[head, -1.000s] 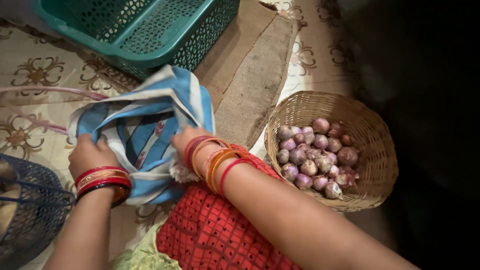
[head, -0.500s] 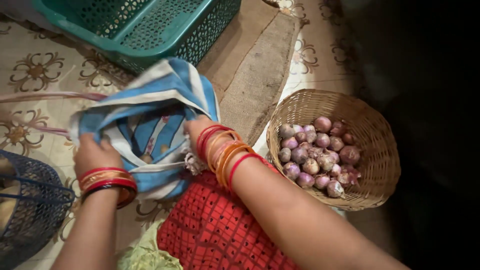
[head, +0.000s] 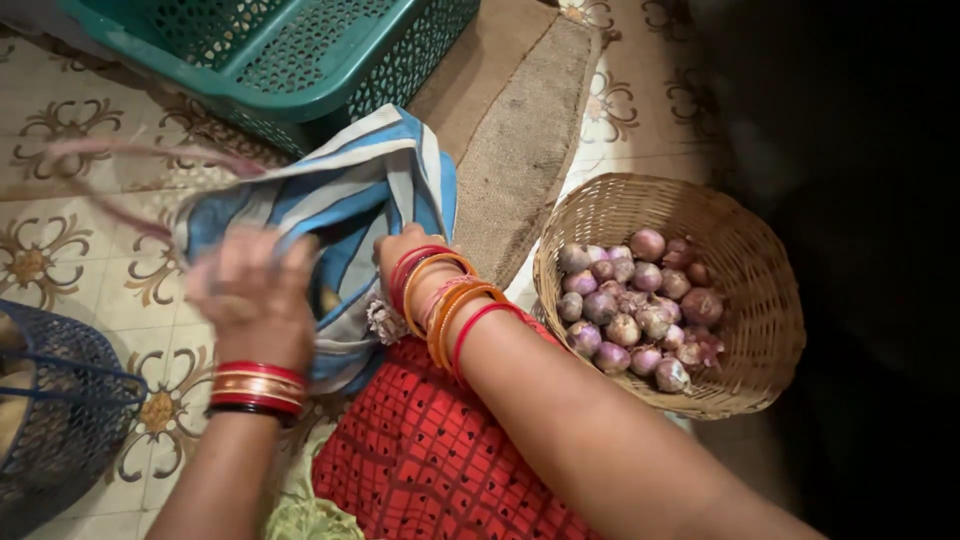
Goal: The person sits on the floor and wipes potatoes with a cloth, then places them into a striped bag. The person repeats this process for several potatoes, handling them one at a time.
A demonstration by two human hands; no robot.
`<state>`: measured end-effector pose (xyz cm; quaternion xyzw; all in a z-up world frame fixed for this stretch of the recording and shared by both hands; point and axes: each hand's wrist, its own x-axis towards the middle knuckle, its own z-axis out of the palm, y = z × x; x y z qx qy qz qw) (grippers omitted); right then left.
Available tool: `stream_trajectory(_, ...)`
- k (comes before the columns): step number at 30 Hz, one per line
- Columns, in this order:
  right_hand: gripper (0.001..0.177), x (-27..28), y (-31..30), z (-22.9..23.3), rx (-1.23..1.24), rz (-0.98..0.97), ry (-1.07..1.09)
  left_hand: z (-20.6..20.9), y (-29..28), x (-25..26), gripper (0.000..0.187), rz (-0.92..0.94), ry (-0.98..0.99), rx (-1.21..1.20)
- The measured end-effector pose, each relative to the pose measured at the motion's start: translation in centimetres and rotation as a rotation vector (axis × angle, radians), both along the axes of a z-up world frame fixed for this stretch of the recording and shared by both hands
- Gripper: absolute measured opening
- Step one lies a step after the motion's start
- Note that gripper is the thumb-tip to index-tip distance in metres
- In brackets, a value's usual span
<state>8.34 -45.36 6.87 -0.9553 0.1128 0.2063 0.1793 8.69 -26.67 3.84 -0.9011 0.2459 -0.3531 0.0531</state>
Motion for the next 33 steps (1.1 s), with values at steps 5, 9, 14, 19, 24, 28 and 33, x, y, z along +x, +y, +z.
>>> stream_trajectory(5, 0.045, 1.8, 0.6, -3.8, -0.161, 0.293, 0.047, -3.3, 0.4, 0.1, 0.033, -0.226, 0.269, 0.124)
stream_trajectory(9, 0.043, 4.1, 1.0, -7.8, -0.248, 0.463, 0.183, -3.0, 0.6, 0.5, 0.035, -0.179, 0.586, 0.112)
stream_trajectory(14, 0.042, 3.7, 1.0, -8.3, -0.219, 0.488, 0.137, -2.8, 0.0, 1.3, 0.054, -0.108, 0.788, 0.201)
stream_trajectory(19, 0.052, 3.9, 1.5, -7.9, -0.294, 0.659, 0.121, -2.7, -1.5, 0.8, 0.066, -0.031, 0.892, 0.360)
stream_trajectory(24, 0.048, 3.2, 1.2, -6.4, -0.261, 0.607, 0.185, -3.7, -1.3, 0.7, 0.042, 0.045, 0.899, 0.429)
stream_trajectory(28, 0.050, 3.1, 1.1, -5.9, -0.206, 0.548, 0.180, -5.5, -0.2, 1.0, 0.034, 0.085, 0.832, 0.371)
stream_trajectory(33, 0.043, 2.7, 1.0, -5.1, -0.133, 0.461, 0.181, -5.5, 1.0, 1.4, 0.042, 0.134, 0.816, 0.278)
